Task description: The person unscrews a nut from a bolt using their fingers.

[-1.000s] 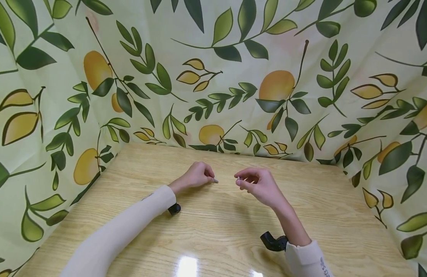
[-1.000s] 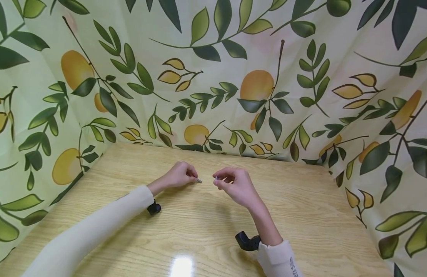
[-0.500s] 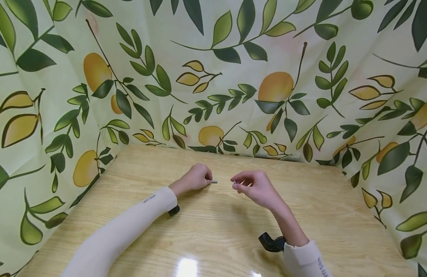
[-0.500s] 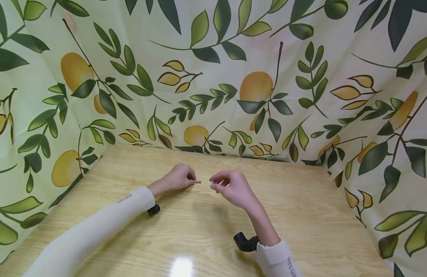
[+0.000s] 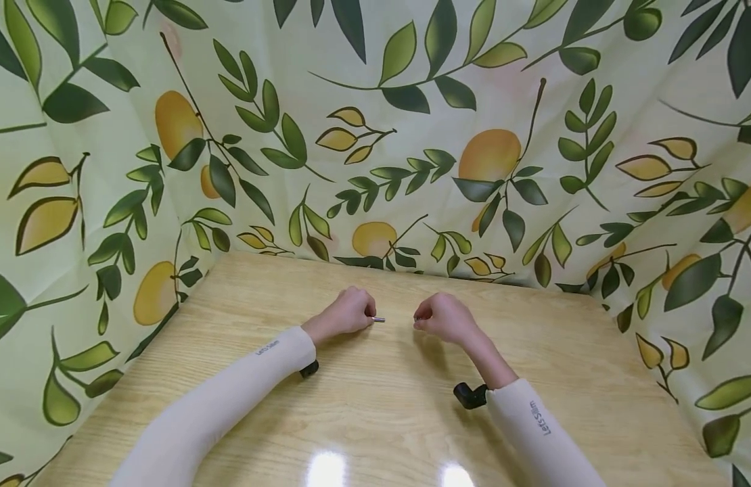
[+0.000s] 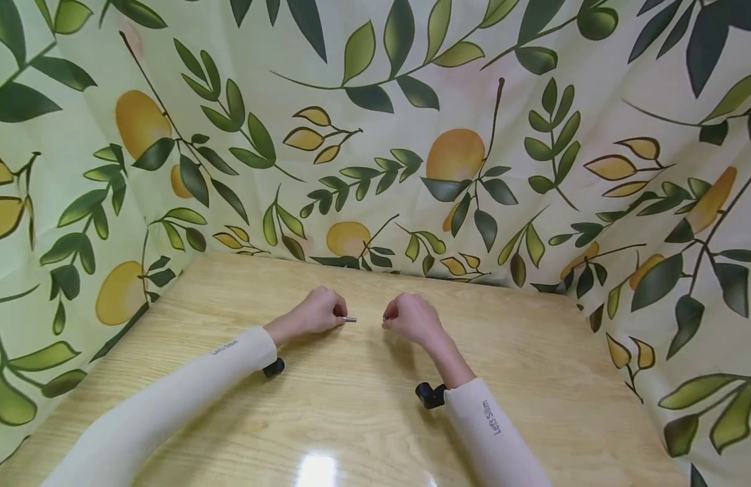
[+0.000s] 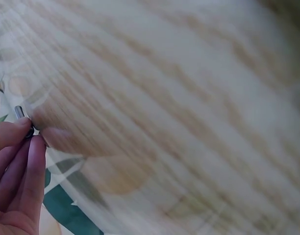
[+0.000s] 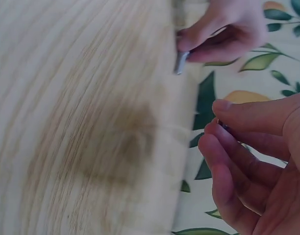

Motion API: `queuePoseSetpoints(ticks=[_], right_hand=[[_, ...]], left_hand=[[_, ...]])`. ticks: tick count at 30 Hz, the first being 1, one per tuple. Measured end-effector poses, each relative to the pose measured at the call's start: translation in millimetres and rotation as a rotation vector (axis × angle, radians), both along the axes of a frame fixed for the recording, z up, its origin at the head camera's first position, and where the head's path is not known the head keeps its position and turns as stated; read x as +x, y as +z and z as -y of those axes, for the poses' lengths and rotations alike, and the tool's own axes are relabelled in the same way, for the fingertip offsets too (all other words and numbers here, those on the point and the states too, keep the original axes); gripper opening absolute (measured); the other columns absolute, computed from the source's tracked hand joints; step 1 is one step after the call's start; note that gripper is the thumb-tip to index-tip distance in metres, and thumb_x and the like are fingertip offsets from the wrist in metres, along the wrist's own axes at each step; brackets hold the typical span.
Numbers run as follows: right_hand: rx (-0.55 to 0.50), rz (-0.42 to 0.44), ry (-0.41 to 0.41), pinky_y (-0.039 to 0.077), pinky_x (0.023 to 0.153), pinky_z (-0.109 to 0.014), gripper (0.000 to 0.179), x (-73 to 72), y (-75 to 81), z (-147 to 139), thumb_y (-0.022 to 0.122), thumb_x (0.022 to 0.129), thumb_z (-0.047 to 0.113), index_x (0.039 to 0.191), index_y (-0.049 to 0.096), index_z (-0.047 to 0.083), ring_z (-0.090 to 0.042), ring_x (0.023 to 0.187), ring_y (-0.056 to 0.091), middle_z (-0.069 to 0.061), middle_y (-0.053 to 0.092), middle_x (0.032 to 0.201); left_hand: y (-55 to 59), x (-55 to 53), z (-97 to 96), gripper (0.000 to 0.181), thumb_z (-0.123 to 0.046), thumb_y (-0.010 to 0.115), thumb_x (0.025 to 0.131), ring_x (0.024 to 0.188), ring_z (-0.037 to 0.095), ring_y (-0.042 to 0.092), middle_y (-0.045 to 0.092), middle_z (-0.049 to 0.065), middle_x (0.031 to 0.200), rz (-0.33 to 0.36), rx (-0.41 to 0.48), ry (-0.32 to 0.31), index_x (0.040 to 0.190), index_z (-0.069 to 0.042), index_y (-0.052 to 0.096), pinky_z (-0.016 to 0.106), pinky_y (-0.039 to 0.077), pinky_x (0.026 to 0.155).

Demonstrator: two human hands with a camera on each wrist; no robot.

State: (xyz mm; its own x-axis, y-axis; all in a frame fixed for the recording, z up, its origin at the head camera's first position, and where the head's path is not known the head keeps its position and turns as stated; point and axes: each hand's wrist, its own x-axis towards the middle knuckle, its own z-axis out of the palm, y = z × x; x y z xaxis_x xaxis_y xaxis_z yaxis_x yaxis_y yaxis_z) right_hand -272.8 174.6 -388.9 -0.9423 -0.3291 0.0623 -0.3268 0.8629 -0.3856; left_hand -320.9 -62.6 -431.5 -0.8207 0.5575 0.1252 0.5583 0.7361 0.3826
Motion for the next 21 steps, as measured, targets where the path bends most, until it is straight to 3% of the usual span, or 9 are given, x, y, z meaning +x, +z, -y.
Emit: queuePoseSetpoints(ticks=[3,9,15,21], right_hand=[[0.080,-0.001,-0.017,0.059,0.074,-0.037,0.010,-10.5,-9.4,3,0.082,0.085,0.016,0.093,0.083,0.011,-0.014,0.082,0.070,0.000,0.080,0.090],[0.206,-0.013,-0.027,0.054,0.066,-0.036,0.005,-22.8,-15.7,11,0.080,0.086,0.016,0.081,0.081,0.019,-0.013,0.075,0.061,0.005,0.075,0.081],[0.286,-0.024,-0.018,0.039,0.056,-0.030,0.024,-25.9,-24.6,15,0.076,0.083,0.008,0.062,0.071,0.019,-0.013,0.065,0.048,0.006,0.063,0.066],[0.326,-0.066,-0.009,0.042,0.055,-0.035,0.029,-22.4,-30.5,21,0.073,0.083,0.005,0.059,0.066,0.019,-0.016,0.065,0.047,0.004,0.060,0.065]], left_hand=[[-1.8,0.4,-0.6,0.005,-0.008,0.078,0.090,0.080,0.014,0.065,0.076,0.000,0.083,0.002,-0.001,0.004,0.086,-0.011,0.080,0.030,0.057,0.076],[-2.9,-0.6,-1.5,0.003,-0.011,0.079,0.090,0.078,0.013,0.064,0.075,-0.001,0.082,-0.019,0.007,0.021,0.087,-0.009,0.080,0.030,0.056,0.075],[-3.1,0.4,-2.1,0.004,-0.011,0.078,0.091,0.079,0.014,0.065,0.076,0.000,0.082,-0.015,-0.002,0.019,0.089,-0.008,0.080,0.031,0.057,0.076],[-5.3,2.7,-0.3,0.005,-0.012,0.079,0.090,0.078,0.014,0.066,0.076,-0.001,0.082,-0.016,-0.005,0.022,0.089,-0.008,0.080,0.031,0.057,0.075]])
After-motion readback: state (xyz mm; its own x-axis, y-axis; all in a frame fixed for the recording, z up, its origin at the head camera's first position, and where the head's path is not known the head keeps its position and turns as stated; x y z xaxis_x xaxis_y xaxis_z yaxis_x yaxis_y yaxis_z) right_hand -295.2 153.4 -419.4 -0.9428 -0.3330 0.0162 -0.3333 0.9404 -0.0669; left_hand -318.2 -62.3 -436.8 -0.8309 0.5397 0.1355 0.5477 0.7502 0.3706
